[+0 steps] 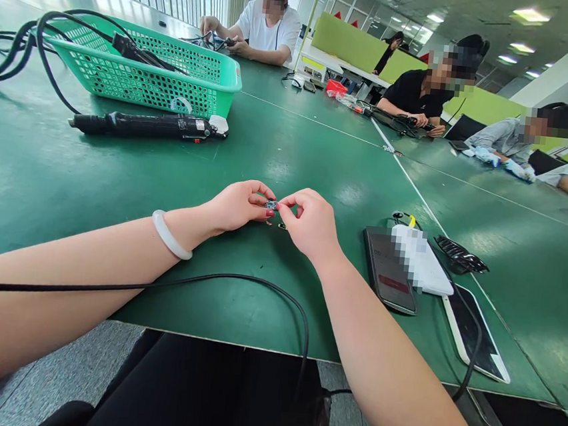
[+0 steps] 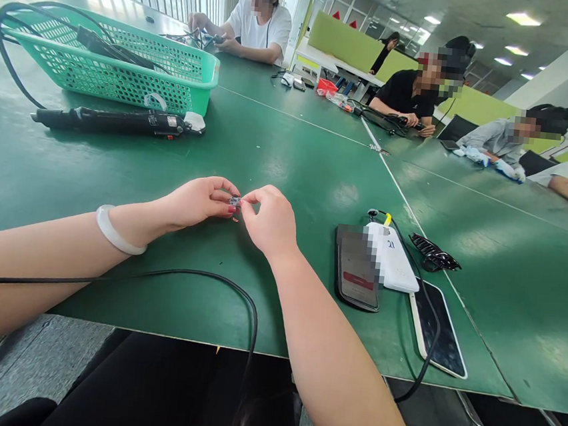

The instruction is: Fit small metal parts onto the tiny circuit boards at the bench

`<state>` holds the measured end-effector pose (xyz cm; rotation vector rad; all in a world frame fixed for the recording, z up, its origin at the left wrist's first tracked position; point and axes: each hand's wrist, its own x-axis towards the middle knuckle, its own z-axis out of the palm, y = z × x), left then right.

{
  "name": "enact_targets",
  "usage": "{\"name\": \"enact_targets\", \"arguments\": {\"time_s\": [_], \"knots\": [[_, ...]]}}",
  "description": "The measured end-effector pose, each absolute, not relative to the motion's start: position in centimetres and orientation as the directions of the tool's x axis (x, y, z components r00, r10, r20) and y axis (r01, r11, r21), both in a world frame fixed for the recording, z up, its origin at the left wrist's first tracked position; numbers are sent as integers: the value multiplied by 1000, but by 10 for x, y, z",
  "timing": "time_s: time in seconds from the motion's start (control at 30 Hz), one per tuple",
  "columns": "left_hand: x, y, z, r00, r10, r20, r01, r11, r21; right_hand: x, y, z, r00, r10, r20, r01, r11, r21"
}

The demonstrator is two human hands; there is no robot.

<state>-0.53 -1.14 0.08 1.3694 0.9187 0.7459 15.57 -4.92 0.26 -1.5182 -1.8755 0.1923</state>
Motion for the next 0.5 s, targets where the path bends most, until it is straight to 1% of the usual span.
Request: {"name": "enact_targets", "arguments": {"time_s": [0.1,0.23,0.3,0.4,0.5], "knots": [[-5,-11,1,481,871,-100,70,76,995,154,-50,3,-48,905,422,788,294,-541],[-3,-12,2,457,877,-147,11,160,987,158,-50,3,-11,893,449,763,298,-574],[-3,-12,3,430,888,-161,0,179,984,161,-49,4,-9,901,435,761,288,-581],[-2,-12,4,359,921,-153,-7,167,986,164,-48,3,-64,944,322,784,247,-569],[-3,-10,4,283,950,-134,18,134,991,163,-48,0,-128,973,191,825,211,-524]]}}
